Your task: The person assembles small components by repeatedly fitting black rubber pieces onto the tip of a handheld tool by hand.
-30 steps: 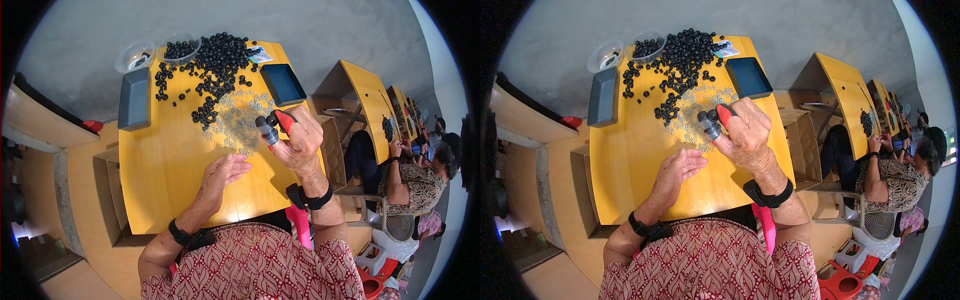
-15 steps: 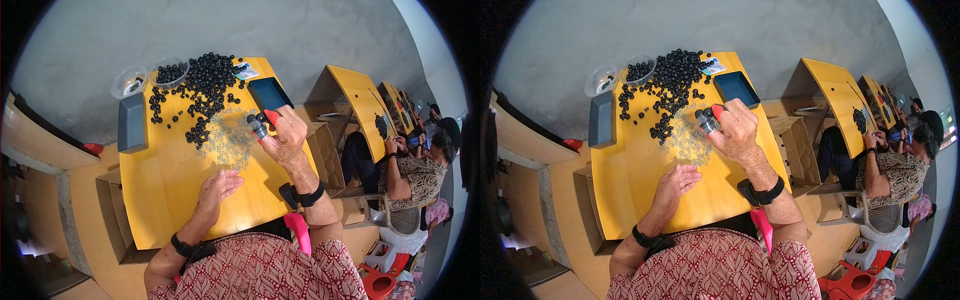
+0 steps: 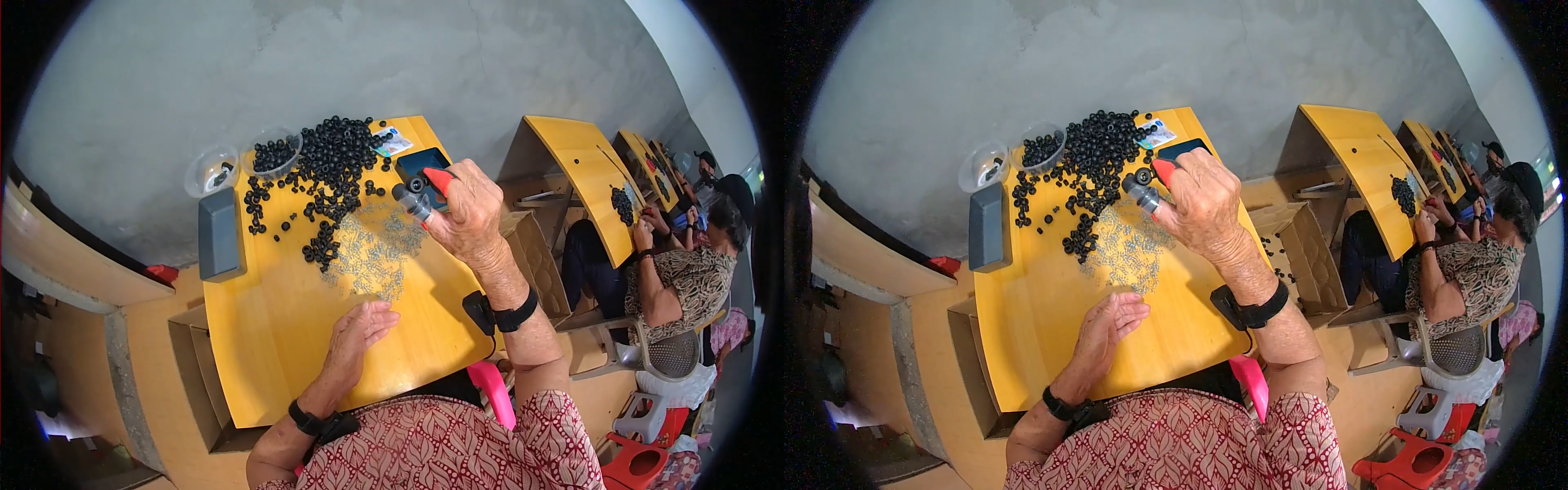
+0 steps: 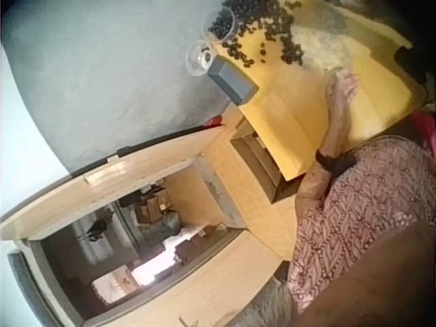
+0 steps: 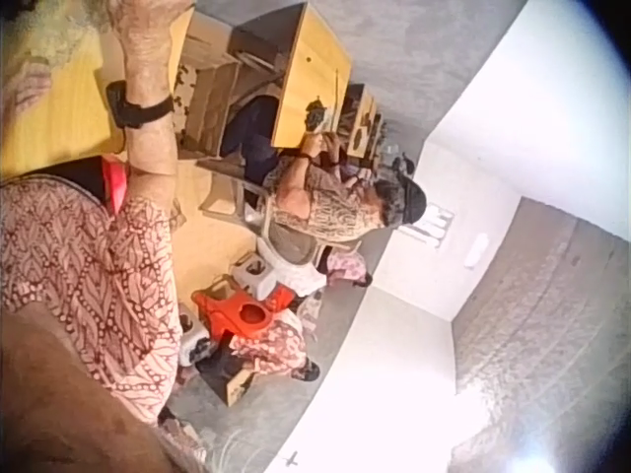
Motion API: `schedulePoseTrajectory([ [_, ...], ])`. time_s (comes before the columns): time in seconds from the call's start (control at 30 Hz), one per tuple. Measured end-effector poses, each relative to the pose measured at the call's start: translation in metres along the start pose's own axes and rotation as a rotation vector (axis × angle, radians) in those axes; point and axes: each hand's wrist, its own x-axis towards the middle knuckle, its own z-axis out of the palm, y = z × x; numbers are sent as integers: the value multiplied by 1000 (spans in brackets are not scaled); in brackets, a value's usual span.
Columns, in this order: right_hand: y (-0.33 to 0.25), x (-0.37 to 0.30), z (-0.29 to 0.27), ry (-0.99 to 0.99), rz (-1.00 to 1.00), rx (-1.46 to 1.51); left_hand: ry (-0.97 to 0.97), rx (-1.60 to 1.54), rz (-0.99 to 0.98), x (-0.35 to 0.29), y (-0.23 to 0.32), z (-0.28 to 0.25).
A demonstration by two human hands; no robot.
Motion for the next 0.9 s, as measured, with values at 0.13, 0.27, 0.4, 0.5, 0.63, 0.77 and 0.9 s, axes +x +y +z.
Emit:
schedulePoseTrajectory([
  [0.13, 1, 8, -3, 24, 27, 13, 1, 6, 17, -2, 2, 3],
  [0.27, 3, 11, -5, 52, 27, 30, -3, 1, 12, -1, 3, 4],
  [0.4, 4, 13, -6, 72, 25, 73, 8, -14, 3, 0, 5, 7],
  [0.5, 7, 14, -7, 85, -24, 67, 11, -15, -2, 2, 7, 9],
  [0.63, 11, 15, -12, 82, -43, 49, 18, -23, -1, 2, 6, 10],
  [0.77, 15, 17, -16, 95, -46, 39, 21, -13, -5, 3, 6, 11],
  [0.9, 20, 17, -22, 93, -57, 24, 11, -3, -10, 2, 6, 13],
])
